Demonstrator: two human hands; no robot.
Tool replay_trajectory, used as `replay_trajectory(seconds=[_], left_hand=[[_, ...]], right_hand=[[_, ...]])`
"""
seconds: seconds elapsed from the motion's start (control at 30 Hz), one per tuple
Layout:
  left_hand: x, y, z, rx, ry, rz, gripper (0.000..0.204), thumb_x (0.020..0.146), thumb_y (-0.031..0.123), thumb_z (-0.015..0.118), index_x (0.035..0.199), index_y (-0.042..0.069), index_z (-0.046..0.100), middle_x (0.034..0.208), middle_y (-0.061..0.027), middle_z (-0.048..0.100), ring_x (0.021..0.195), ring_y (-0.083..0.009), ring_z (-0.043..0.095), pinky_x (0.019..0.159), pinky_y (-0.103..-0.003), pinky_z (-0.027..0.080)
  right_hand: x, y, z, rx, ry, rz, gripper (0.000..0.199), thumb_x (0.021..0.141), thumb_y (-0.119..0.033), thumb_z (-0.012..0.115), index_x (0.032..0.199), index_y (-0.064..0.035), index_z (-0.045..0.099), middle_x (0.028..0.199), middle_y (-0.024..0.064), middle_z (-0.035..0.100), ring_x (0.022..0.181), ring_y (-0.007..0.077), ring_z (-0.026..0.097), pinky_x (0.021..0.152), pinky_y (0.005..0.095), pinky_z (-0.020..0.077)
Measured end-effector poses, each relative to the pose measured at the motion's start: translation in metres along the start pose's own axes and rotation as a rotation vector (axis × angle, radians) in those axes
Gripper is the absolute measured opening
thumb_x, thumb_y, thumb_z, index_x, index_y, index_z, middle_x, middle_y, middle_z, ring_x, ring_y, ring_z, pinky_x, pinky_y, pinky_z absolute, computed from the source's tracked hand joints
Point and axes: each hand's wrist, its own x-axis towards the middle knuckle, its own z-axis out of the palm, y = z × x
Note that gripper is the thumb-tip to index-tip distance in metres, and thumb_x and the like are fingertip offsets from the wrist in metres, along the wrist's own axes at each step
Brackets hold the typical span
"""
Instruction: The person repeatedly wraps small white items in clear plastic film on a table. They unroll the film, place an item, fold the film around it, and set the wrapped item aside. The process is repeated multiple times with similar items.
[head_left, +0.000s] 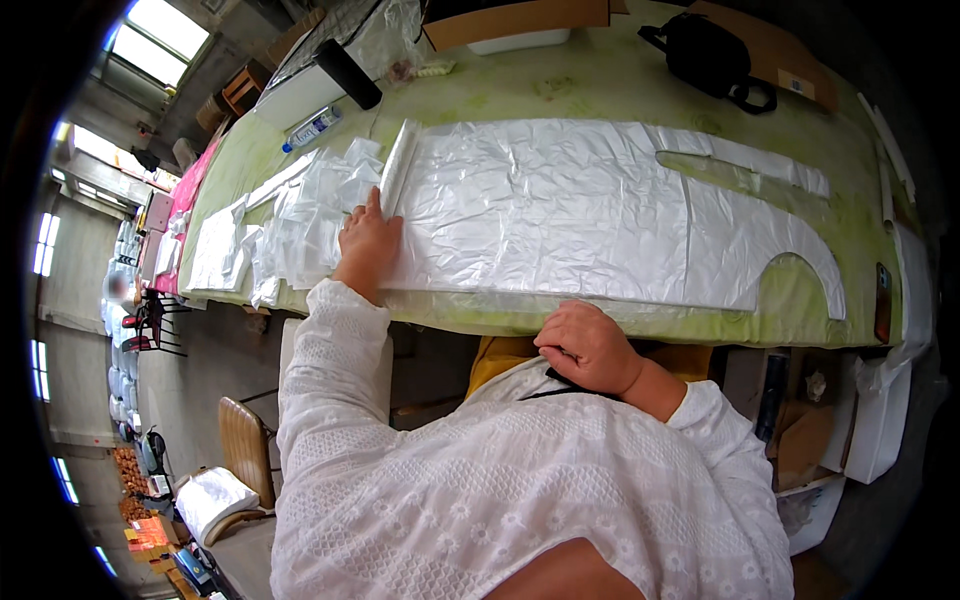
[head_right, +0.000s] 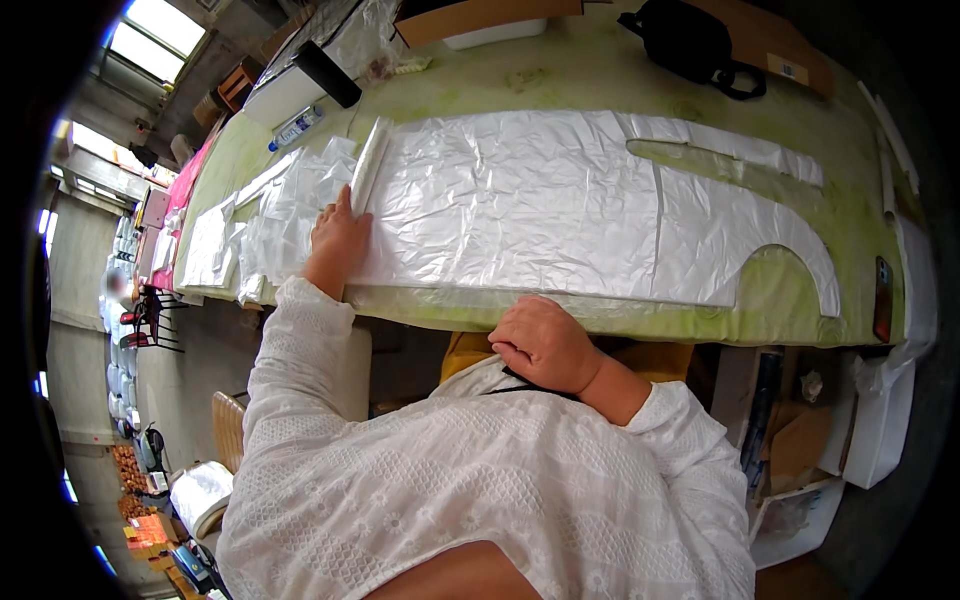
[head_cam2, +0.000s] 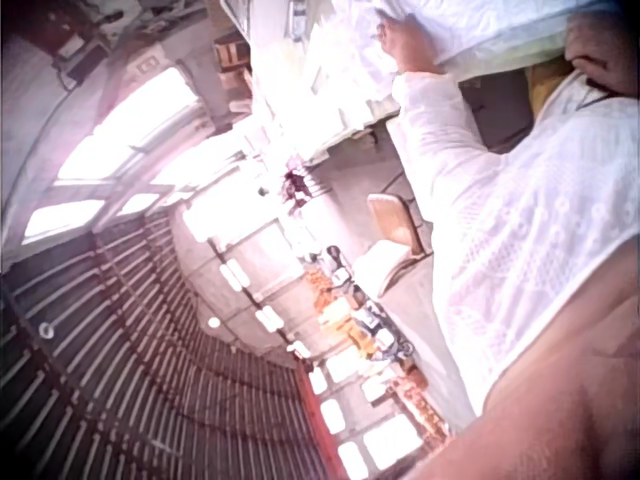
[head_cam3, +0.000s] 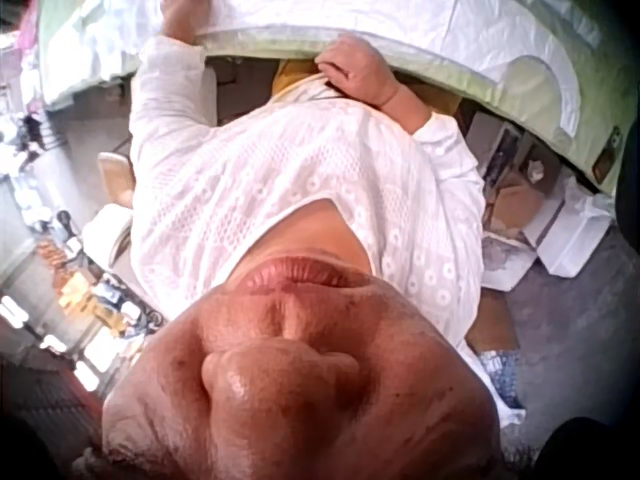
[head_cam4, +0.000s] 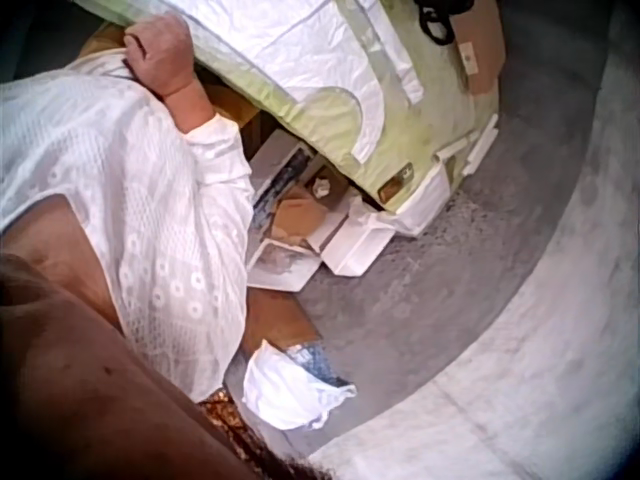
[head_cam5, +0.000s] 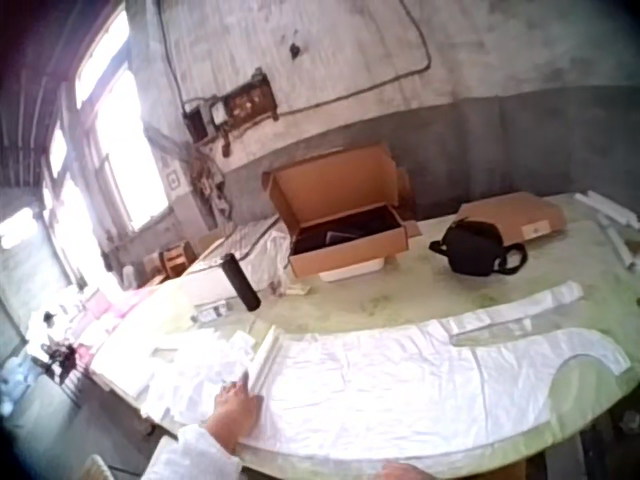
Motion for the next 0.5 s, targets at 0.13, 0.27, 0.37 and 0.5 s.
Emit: replay_trajectory(seconds=[0.13, 0.27, 0.37, 0.5], left_hand=[[0.006, 0.005, -0.003, -0.326, -0.024, 0.112, 0.081, 0.095, 0.036, 0.064, 0.162, 0.011, 0.026, 0.119, -0.0184, 0.068, 0.109, -0.0314, 0.064, 0.096, -0.042, 0.050], [-0.043, 0.077, -0.006, -1.246, -0.229, 0.141, 0.075, 0.101, 0.018, 0.059, 0.163, 0.011, 0.018, 0.108, -0.0129, 0.071, 0.087, -0.0154, 0.063, 0.072, -0.030, 0.053], [-0.071, 0.127, 0.010, -1.758, -0.391, 0.107, 0.075, 0.103, 0.015, 0.054, 0.165, 0.017, 0.012, 0.126, -0.0139, 0.066, 0.091, -0.0168, 0.062, 0.077, -0.033, 0.056], [-0.096, 0.175, 0.018, -1.952, -0.460, 0.114, 0.076, 0.104, 0.016, 0.052, 0.165, 0.022, 0.006, 0.136, -0.0138, 0.061, 0.095, -0.0197, 0.061, 0.080, -0.037, 0.057]], right_hand=[[-0.001, -0.001, -0.002, 0.016, 0.019, 0.047, 0.010, 0.082, -0.006, 0.074, 0.092, -0.0072, 0.071, 0.089, 0.0088, 0.070, 0.086, 0.0305, 0.065, 0.078, 0.0408, 0.0522], [-0.001, -0.011, 0.001, 0.033, 0.173, 0.198, 0.012, 0.084, -0.006, 0.073, 0.096, -0.0056, 0.071, 0.090, 0.0109, 0.069, 0.088, 0.0321, 0.065, 0.078, 0.0392, 0.0530], [0.000, -0.017, 0.008, 0.323, 0.155, 0.479, 0.041, 0.093, -0.009, 0.070, 0.132, -0.0035, 0.059, 0.115, 0.0126, 0.066, 0.101, 0.0232, 0.066, 0.087, 0.0363, 0.0553], [0.003, -0.028, -0.001, 0.765, 0.089, 0.784, 0.076, 0.100, -0.012, 0.066, 0.159, -0.0053, 0.020, 0.126, 0.0136, 0.059, 0.112, 0.0185, 0.060, 0.093, 0.0347, 0.0531]])
